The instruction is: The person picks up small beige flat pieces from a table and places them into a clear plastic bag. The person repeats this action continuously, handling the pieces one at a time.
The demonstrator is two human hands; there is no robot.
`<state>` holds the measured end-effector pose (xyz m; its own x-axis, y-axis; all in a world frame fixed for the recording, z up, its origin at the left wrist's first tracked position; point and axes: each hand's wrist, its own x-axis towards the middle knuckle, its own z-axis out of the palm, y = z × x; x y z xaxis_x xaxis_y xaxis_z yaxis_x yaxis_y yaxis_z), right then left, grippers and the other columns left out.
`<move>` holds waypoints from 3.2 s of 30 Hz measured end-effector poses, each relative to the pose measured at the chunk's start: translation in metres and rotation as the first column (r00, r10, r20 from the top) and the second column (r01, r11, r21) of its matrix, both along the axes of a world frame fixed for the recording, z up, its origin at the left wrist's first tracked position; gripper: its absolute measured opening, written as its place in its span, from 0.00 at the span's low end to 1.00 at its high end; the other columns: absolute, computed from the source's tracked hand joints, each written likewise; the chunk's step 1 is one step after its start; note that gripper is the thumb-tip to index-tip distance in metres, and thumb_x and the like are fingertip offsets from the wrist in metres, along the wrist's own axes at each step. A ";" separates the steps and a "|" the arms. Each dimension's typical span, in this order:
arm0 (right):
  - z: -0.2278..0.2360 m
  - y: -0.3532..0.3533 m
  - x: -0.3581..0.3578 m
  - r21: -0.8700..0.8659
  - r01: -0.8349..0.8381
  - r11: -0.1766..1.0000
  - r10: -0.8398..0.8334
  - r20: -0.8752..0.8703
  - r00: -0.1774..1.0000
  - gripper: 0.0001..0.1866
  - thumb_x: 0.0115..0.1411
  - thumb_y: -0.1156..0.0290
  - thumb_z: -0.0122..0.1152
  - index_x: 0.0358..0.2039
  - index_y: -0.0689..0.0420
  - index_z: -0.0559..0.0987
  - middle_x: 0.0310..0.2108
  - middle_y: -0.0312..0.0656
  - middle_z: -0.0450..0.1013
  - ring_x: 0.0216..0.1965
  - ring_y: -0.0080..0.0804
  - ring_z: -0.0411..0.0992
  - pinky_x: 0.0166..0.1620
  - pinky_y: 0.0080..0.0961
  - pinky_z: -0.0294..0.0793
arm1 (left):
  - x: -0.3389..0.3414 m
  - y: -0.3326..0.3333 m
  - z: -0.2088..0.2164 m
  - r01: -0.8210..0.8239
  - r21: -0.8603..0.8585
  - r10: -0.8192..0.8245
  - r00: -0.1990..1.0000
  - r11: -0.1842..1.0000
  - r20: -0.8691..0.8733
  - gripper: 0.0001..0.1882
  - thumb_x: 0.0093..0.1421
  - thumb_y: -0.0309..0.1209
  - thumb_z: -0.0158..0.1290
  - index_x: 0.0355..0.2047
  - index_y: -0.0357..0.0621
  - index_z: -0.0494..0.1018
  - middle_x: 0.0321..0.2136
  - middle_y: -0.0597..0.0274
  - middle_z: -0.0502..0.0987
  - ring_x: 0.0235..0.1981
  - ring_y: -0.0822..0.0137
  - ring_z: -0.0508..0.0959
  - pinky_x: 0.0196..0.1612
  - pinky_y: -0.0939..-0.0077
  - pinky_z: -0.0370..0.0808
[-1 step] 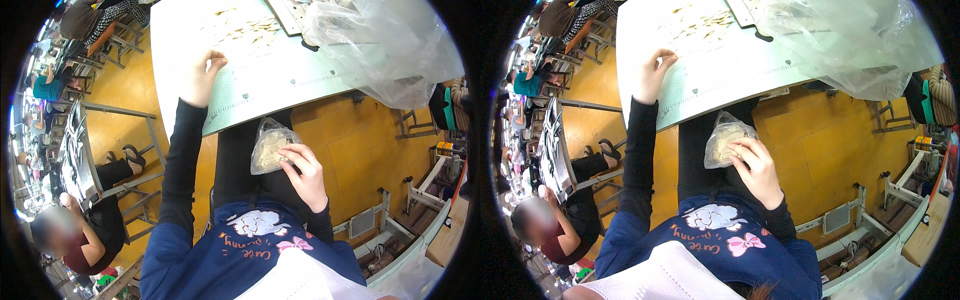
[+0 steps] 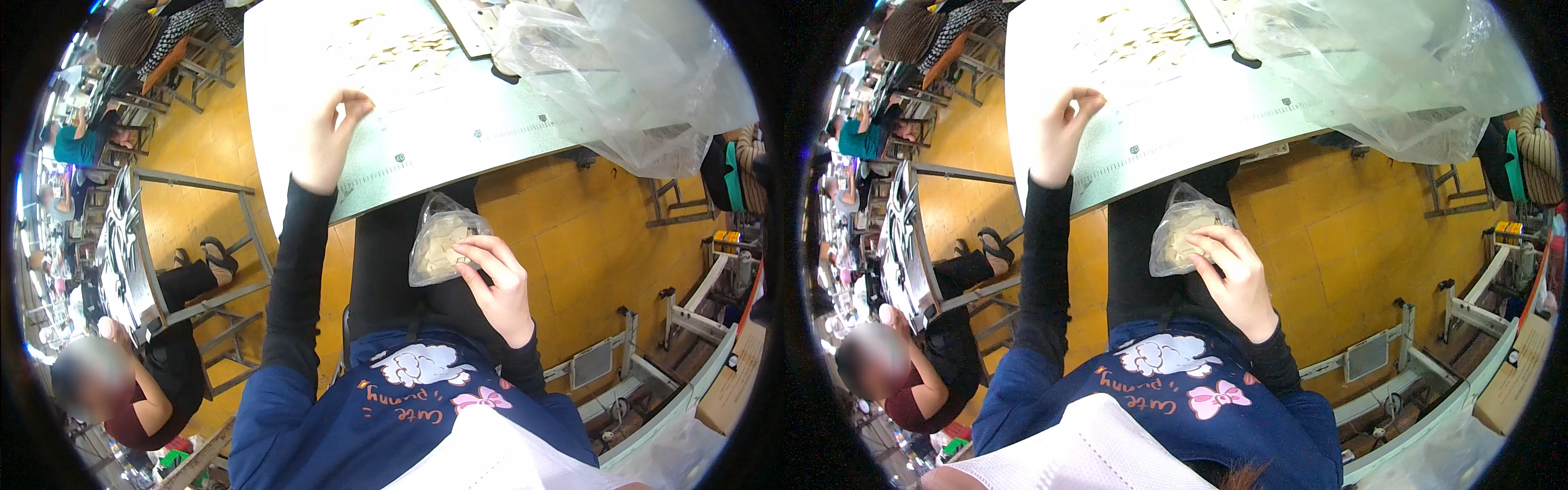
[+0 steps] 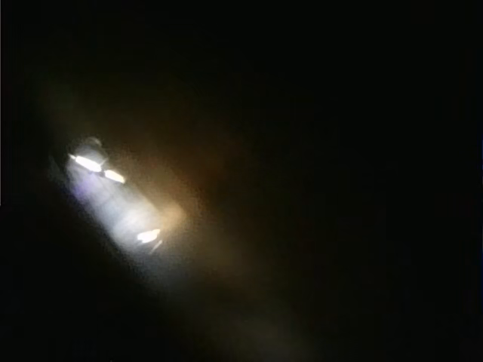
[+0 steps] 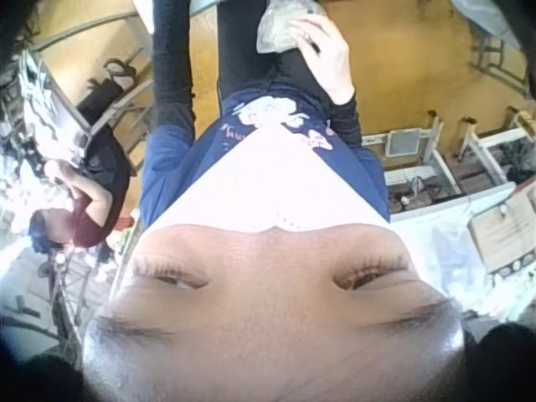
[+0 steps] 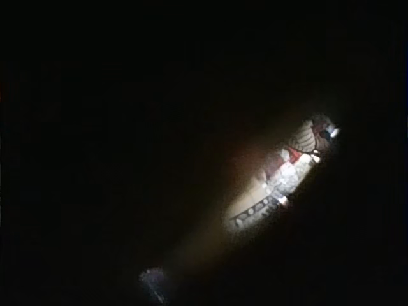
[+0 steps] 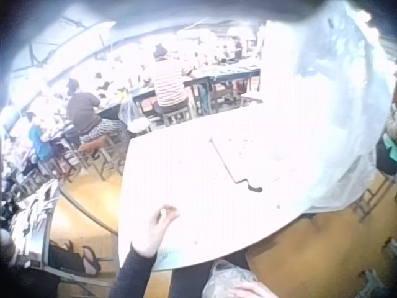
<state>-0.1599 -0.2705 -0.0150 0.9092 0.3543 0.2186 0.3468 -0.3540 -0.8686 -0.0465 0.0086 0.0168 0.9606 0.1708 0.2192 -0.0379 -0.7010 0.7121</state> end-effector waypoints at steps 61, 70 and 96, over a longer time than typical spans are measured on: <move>0.004 -0.048 0.004 -0.050 0.153 0.987 -0.151 0.039 0.988 0.09 0.57 0.81 0.64 0.40 0.61 0.83 0.42 0.46 0.79 0.43 0.39 0.79 0.47 0.27 0.77 | -0.087 -0.111 -0.064 0.242 -0.887 -0.450 0.892 0.392 0.045 0.56 0.67 0.63 0.07 0.26 0.33 0.81 0.36 0.49 0.80 0.47 0.49 0.77 0.67 0.52 0.53; -0.013 -0.045 0.007 -0.070 0.176 0.982 -0.178 -0.017 0.984 0.09 0.58 0.78 0.64 0.40 0.59 0.84 0.48 0.49 0.76 0.49 0.43 0.76 0.52 0.33 0.74 | -0.075 -0.070 -0.009 0.232 -0.323 -0.229 0.972 0.918 0.048 0.15 0.68 0.33 0.50 0.48 0.34 0.76 0.46 0.53 0.79 0.50 0.60 0.78 0.57 0.66 0.70; -0.015 0.018 0.004 0.266 0.143 0.953 -0.050 -0.328 0.943 0.24 0.54 0.85 0.63 0.53 0.59 0.79 0.46 0.40 0.73 0.33 0.22 0.72 0.39 0.18 0.74 | 0.002 -0.007 -0.005 0.156 -0.034 -0.159 0.985 0.987 -0.072 0.08 0.60 0.28 0.59 0.37 0.40 0.73 0.30 0.65 0.77 0.34 0.74 0.74 0.40 0.79 0.70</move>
<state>-0.1561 -0.2524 -0.0300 0.9739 0.2269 -0.0063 0.0159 -0.0960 -0.9953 -0.0449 0.0013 0.0114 0.9894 0.0211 0.1439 -0.0928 -0.6702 0.7363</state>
